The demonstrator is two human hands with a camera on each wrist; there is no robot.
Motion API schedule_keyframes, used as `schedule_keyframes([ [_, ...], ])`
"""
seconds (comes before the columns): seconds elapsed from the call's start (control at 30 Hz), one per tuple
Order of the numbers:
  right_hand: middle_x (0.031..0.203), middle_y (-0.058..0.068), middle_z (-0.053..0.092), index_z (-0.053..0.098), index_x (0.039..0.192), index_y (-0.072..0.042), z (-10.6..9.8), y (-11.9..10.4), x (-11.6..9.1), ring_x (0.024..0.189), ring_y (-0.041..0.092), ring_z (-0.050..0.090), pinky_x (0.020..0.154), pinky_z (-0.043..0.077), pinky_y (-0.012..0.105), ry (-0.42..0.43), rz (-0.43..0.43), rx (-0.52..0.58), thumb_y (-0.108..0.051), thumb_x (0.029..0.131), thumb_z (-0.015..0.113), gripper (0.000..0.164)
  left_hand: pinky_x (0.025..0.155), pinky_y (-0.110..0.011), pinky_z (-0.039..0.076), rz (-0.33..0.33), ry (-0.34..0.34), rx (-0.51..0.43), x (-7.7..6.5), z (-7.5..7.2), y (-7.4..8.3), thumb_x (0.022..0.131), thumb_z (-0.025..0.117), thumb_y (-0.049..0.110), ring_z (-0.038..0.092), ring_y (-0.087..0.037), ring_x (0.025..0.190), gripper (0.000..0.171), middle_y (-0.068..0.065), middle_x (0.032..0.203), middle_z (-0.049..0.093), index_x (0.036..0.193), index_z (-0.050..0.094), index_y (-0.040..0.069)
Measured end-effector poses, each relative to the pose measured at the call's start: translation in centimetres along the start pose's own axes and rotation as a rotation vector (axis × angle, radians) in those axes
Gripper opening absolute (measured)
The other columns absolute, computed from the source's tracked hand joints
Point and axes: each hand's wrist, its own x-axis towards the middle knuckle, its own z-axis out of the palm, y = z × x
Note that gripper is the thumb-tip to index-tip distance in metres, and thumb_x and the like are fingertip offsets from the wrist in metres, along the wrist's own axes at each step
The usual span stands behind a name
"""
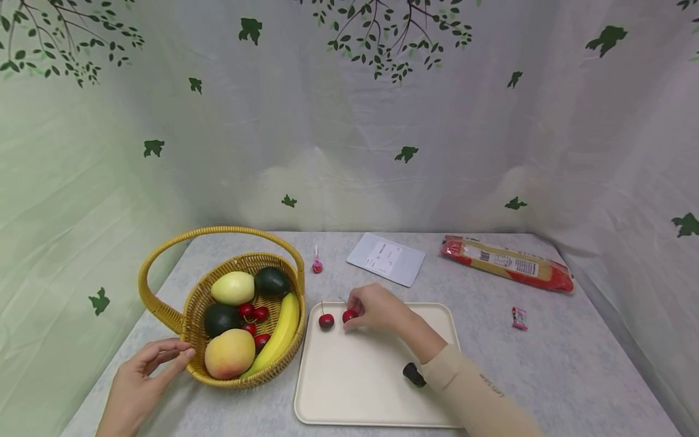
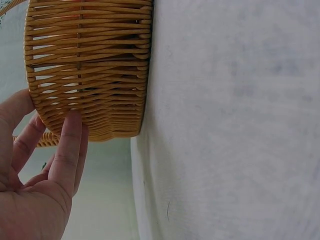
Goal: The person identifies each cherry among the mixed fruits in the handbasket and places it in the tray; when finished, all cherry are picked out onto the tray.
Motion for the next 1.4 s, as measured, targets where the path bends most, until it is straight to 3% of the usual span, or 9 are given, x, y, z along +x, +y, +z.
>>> schedule_keyframes([
  [0.1, 0.080, -0.006, 0.068, 0.072, 0.095, -0.009, 0.2, 0.0, 0.0, 0.072, 0.006, 0.060, 0.066, 0.053, 0.019, 0.008, -0.012, -0.010, -0.021, 0.084, 0.095, 0.028, 0.083, -0.003, 0.046, 0.011, 0.003, -0.007, 0.0, 0.0, 0.0, 0.097, 0.084, 0.035, 0.064, 0.014, 0.096, 0.030, 0.020, 0.112, 0.069, 0.118, 0.080, 0.015],
  [0.33, 0.082, -0.004, 0.066, 0.069, 0.095, -0.011, 0.4, 0.1, 0.1, 0.072, 0.007, 0.057, 0.064, 0.050, 0.019, 0.005, -0.015, -0.028, -0.022, 0.083, 0.096, 0.031, 0.083, -0.002, 0.048, 0.033, 0.009, -0.023, 0.0, 0.1, 0.0, 0.096, 0.084, 0.033, 0.064, 0.013, 0.096, 0.028, 0.020, 0.112, 0.070, 0.117, 0.080, 0.014],
  [0.73, 0.081, 0.001, 0.065, 0.068, 0.094, -0.010, 0.3, 0.1, 0.0, 0.070, 0.006, 0.054, 0.062, 0.047, 0.019, 0.000, -0.029, -0.032, -0.024, 0.084, 0.095, 0.033, 0.086, -0.006, 0.045, -0.003, -0.007, 0.016, 0.1, -0.1, -0.1, 0.096, 0.083, 0.037, 0.064, 0.013, 0.096, 0.030, 0.018, 0.114, 0.069, 0.118, 0.080, 0.017],
  [1.0, 0.083, -0.001, 0.066, 0.070, 0.101, -0.010, -0.4, -0.3, 0.2, 0.075, 0.008, 0.056, 0.066, 0.049, 0.021, -0.010, -0.010, -0.050, -0.030, 0.087, 0.092, 0.033, 0.084, -0.003, 0.046, 0.022, 0.006, -0.011, 0.1, 0.1, -0.2, 0.096, 0.084, 0.034, 0.065, 0.013, 0.096, 0.028, 0.019, 0.111, 0.071, 0.117, 0.080, 0.015],
  [1.17, 0.087, -0.002, 0.069, 0.072, 0.105, -0.008, -1.7, -2.3, 0.5, 0.080, 0.011, 0.061, 0.072, 0.052, 0.022, 0.012, -0.048, -0.088, -0.032, 0.092, 0.088, 0.032, 0.084, -0.003, 0.046, 0.018, 0.004, -0.011, 0.2, 0.1, -0.3, 0.096, 0.084, 0.035, 0.065, 0.012, 0.096, 0.029, 0.019, 0.111, 0.071, 0.118, 0.080, 0.015],
  [1.3, 0.094, -0.001, 0.073, 0.073, 0.107, -0.008, -2.3, -5.2, 1.1, 0.087, 0.016, 0.068, 0.077, 0.056, 0.022, 0.002, -0.131, -0.139, -0.029, 0.097, 0.083, 0.026, 0.092, -0.016, 0.052, -0.004, -0.003, 0.003, 0.2, 0.1, -0.3, 0.097, 0.083, 0.036, 0.064, 0.013, 0.096, 0.030, 0.019, 0.112, 0.070, 0.119, 0.080, 0.016],
  [1.4, 0.097, -0.001, 0.074, 0.073, 0.108, -0.009, -2.2, -7.6, 1.9, 0.089, 0.017, 0.070, 0.077, 0.057, 0.021, -0.022, -0.211, -0.172, -0.026, 0.100, 0.080, 0.020, 0.091, -0.018, 0.053, -0.013, -0.003, 0.002, 0.2, 0.1, -0.3, 0.097, 0.083, 0.037, 0.064, 0.013, 0.096, 0.031, 0.021, 0.112, 0.069, 0.119, 0.080, 0.016],
])
